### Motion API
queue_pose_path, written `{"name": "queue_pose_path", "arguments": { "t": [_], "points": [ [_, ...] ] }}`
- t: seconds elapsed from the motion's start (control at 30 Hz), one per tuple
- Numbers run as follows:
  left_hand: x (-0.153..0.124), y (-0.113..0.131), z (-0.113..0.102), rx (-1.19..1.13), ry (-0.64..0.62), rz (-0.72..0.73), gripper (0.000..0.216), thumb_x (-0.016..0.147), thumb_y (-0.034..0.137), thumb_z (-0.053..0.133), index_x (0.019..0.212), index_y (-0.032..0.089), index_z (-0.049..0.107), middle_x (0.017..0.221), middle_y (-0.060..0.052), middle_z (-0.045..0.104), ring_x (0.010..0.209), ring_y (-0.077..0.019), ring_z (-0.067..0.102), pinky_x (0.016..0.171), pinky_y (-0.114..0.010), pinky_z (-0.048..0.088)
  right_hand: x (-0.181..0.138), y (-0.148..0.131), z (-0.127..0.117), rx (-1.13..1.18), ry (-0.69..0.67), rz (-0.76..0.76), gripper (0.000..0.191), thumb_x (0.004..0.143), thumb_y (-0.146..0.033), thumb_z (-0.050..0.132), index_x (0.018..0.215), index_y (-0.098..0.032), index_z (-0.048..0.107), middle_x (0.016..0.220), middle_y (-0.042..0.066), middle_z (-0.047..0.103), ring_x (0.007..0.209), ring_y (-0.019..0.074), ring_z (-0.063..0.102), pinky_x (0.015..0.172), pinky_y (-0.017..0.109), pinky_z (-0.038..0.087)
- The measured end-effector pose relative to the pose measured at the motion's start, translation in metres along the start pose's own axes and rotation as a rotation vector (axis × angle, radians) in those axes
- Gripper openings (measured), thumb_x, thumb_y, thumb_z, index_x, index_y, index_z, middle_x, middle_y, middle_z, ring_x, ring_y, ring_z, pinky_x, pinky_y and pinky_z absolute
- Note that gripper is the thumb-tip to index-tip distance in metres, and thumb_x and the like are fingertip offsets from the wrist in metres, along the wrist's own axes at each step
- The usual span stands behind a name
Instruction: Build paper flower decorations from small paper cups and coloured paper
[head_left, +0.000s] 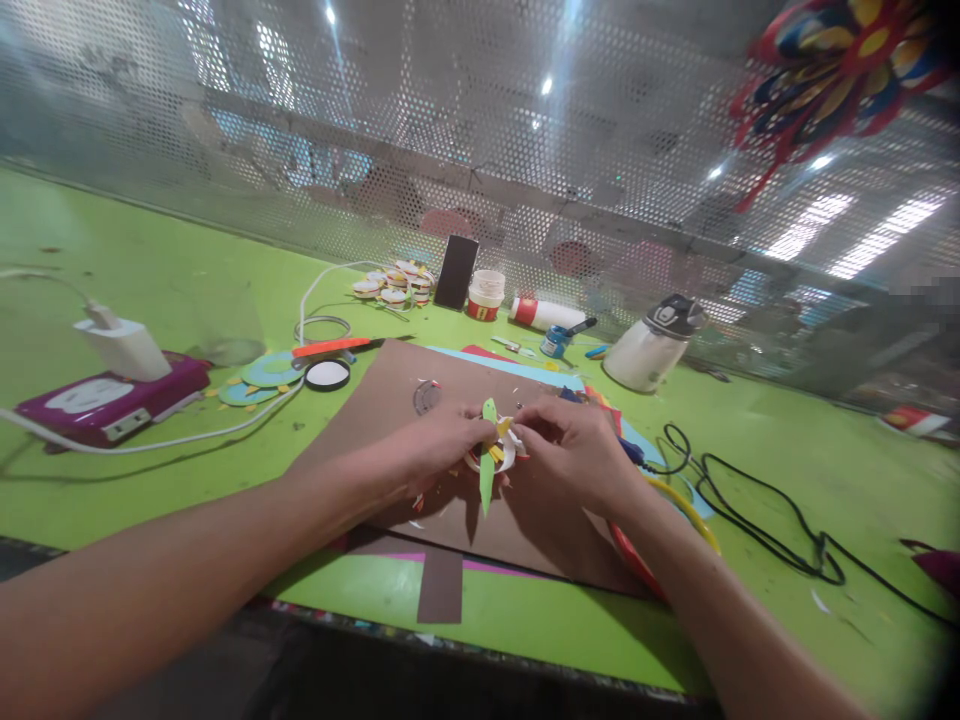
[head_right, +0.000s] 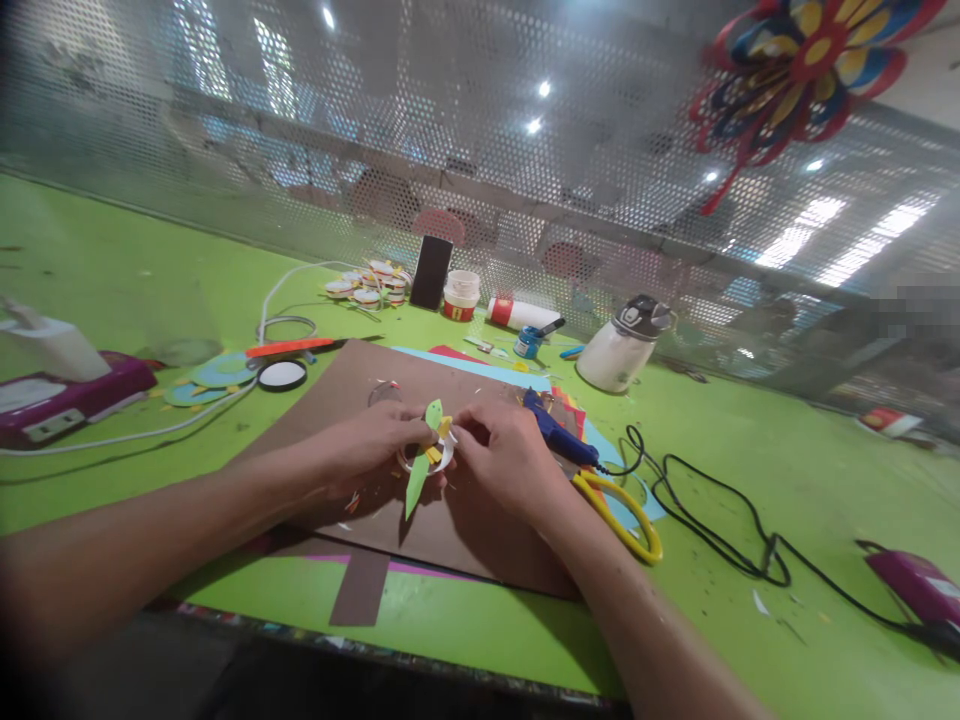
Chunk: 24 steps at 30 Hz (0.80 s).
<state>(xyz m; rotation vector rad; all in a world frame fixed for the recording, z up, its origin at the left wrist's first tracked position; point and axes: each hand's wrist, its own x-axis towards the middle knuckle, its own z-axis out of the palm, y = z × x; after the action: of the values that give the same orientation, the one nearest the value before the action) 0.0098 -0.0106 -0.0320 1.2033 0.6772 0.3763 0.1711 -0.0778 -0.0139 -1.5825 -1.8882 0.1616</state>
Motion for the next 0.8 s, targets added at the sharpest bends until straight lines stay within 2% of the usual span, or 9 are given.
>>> {"name": "queue_pose_path", "arguments": {
  "t": [0.27, 0.43, 0.6, 0.8],
  "points": [
    [0.0029, -0.0074, -0.0043, 0.041, -0.058, 0.059, 0.013, 0.075, 0.027, 0.057, 0.082, 0.017, 0.06, 0.071, -0.008, 0.068, 0.058, -0.02, 0.067, 0.05, -0.028, 0.053, 0.0003, -0.0018, -0.0008, -0.041, -0.018, -0.001, 0.014, 0.082, -0.014, 0.057, 0.075, -0.017, 0.069, 0.069, 0.001, 0.07, 0.061, 0.013, 0.056, 0.058, 0.025, 0.041],
    [0.0024, -0.0061, -0.0019, 0.018, -0.028, 0.062, 0.011, 0.071, 0.023, 0.059, 0.081, 0.017, 0.059, 0.067, -0.006, 0.066, 0.058, -0.0189, 0.067, 0.054, -0.03, 0.055, 0.0, -0.0017, -0.0003, -0.044, -0.018, -0.02, 0.015, 0.083, -0.014, 0.056, 0.077, -0.017, 0.069, 0.073, 0.002, 0.071, 0.064, 0.0138, 0.058, 0.061, 0.026, 0.042],
    [0.0041, -0.0078, -0.0031, 0.019, -0.073, 0.086, 0.012, 0.075, 0.027, 0.058, 0.082, 0.017, 0.059, 0.069, -0.007, 0.066, 0.055, -0.0173, 0.065, 0.053, -0.029, 0.055, -0.0002, -0.0027, 0.0015, -0.048, -0.011, -0.035, 0.016, 0.082, -0.013, 0.056, 0.076, -0.017, 0.07, 0.07, 0.002, 0.069, 0.062, 0.0129, 0.057, 0.059, 0.025, 0.041],
    [0.0023, -0.0067, -0.0037, 0.092, -0.033, 0.091, 0.013, 0.078, 0.027, 0.055, 0.083, 0.016, 0.06, 0.07, -0.008, 0.067, 0.053, -0.0166, 0.064, 0.05, -0.027, 0.053, -0.0006, -0.0023, 0.0018, -0.053, 0.008, -0.035, 0.015, 0.081, -0.013, 0.056, 0.075, -0.017, 0.069, 0.069, 0.001, 0.069, 0.061, 0.013, 0.057, 0.058, 0.025, 0.041]
  ]
}}
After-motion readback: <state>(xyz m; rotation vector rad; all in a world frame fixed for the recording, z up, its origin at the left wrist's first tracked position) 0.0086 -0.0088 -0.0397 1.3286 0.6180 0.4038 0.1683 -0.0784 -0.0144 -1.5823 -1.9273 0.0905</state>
